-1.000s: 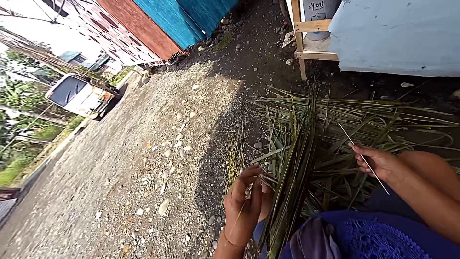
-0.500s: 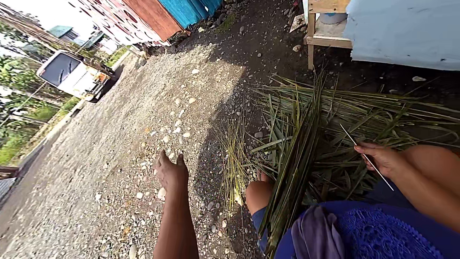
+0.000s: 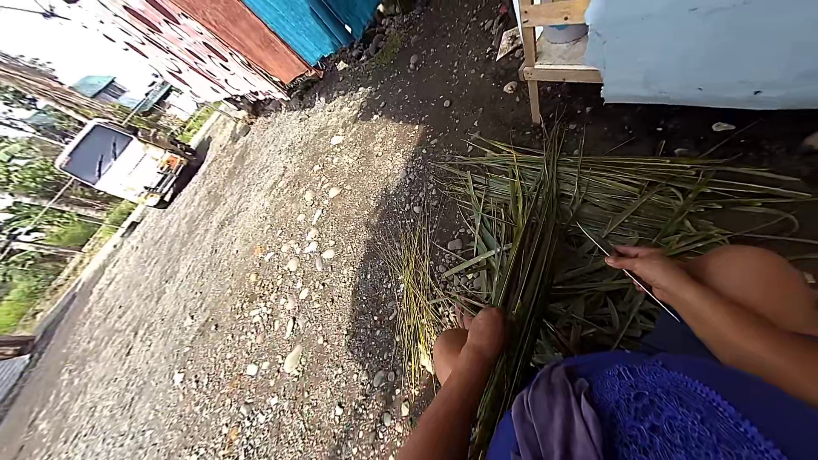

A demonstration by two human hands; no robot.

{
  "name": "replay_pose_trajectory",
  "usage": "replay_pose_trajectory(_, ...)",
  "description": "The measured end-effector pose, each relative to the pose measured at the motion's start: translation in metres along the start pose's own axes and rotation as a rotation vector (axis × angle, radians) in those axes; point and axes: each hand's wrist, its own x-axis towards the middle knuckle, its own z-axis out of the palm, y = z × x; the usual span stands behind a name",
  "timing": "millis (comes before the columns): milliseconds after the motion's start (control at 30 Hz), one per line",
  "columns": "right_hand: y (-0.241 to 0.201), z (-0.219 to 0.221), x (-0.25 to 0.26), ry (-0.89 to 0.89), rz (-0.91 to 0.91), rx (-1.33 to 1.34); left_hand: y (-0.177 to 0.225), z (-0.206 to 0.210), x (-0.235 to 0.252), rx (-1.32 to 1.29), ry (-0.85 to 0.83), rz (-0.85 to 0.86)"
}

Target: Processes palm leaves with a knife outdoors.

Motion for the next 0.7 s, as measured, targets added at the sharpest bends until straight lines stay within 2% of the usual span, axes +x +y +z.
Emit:
replay_pose_trajectory(133,0.000,0.001,0.002,-0.017,-0.060,-0.032,0.005,0.003,0.015,0.014,-0.137,-0.093)
replay_pose_trajectory(300,0.002,0.001,0.005,-0.033,-0.095,-0.046,0.004,0.005,0.015,0.026,-0.150,-0.112)
replay_pose_trajectory(600,0.005,0.002,0.008,-0.051,-0.185,-0.046,0.017,-0.022,-0.035,0.039,0.044,-0.226)
replay_pose_trajectory(700,0.004,0.002,0.006,-0.053,-0.191,-0.050,0.006,-0.030,-0.052,-0.100,0.122,-0.178)
